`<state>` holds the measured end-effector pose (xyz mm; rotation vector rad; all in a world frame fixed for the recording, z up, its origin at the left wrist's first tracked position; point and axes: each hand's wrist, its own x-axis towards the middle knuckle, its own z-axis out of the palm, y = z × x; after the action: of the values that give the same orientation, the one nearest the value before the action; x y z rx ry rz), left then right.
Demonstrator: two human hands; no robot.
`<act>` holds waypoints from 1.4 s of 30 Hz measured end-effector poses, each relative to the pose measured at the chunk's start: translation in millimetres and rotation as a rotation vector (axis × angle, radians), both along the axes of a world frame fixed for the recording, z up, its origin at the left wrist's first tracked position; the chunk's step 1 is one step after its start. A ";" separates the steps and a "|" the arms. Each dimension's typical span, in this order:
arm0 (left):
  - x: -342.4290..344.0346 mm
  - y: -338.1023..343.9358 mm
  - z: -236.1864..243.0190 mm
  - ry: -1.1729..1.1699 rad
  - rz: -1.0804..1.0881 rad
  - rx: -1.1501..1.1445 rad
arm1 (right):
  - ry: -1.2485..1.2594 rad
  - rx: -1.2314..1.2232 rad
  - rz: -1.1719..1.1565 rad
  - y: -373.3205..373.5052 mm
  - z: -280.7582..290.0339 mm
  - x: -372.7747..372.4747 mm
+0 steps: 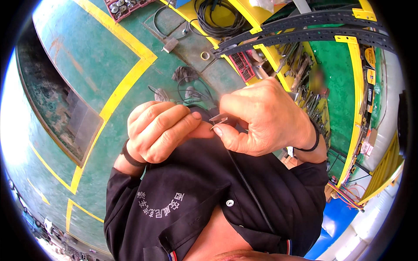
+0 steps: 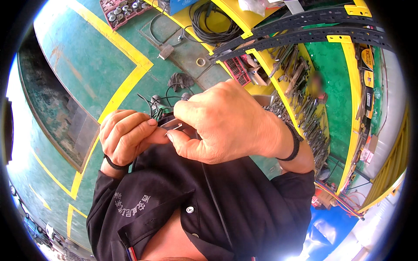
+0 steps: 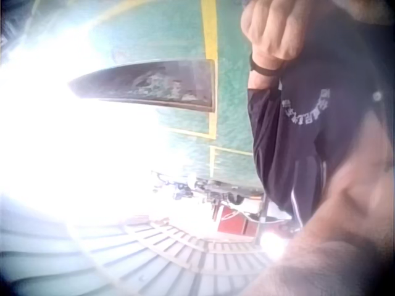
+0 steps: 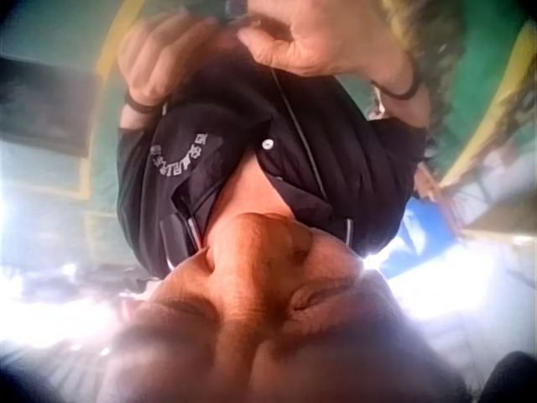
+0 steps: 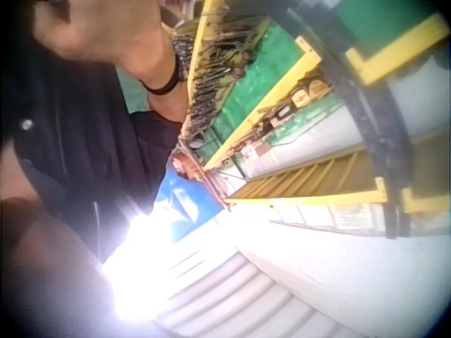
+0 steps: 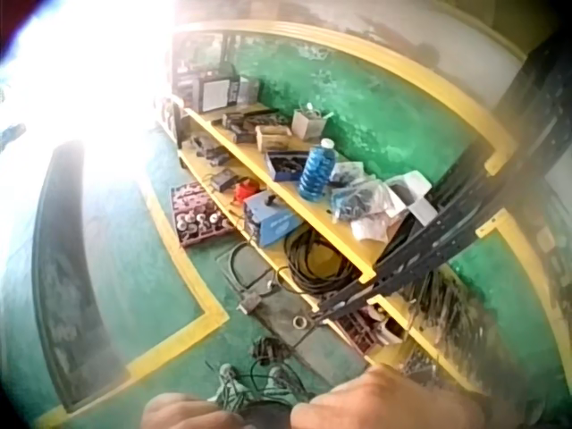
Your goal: The person handles a small metal component and a wire at a tool rack, using pliers to manipulate the wire and attaching it to the component while standing in a service bay.
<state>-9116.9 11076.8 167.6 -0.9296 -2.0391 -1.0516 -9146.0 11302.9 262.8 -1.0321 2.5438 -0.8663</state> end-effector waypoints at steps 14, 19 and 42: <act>1.1 -4.7 0.9 0.010 0.011 -0.035 | -0.025 0.023 0.007 -4.7 -1.2 -0.3; 1.6 -4.5 -0.6 -0.004 0.021 -0.042 | -0.050 0.050 0.021 -6.3 3.1 -2.2; 1.8 -1.1 -1.5 0.101 0.062 -0.023 | -0.287 -0.181 -0.157 -5.8 3.3 3.6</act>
<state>-9115.1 11075.7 166.1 -0.9066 -1.9874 -0.9308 -9142.4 11297.1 266.1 -0.6999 2.3586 -1.2116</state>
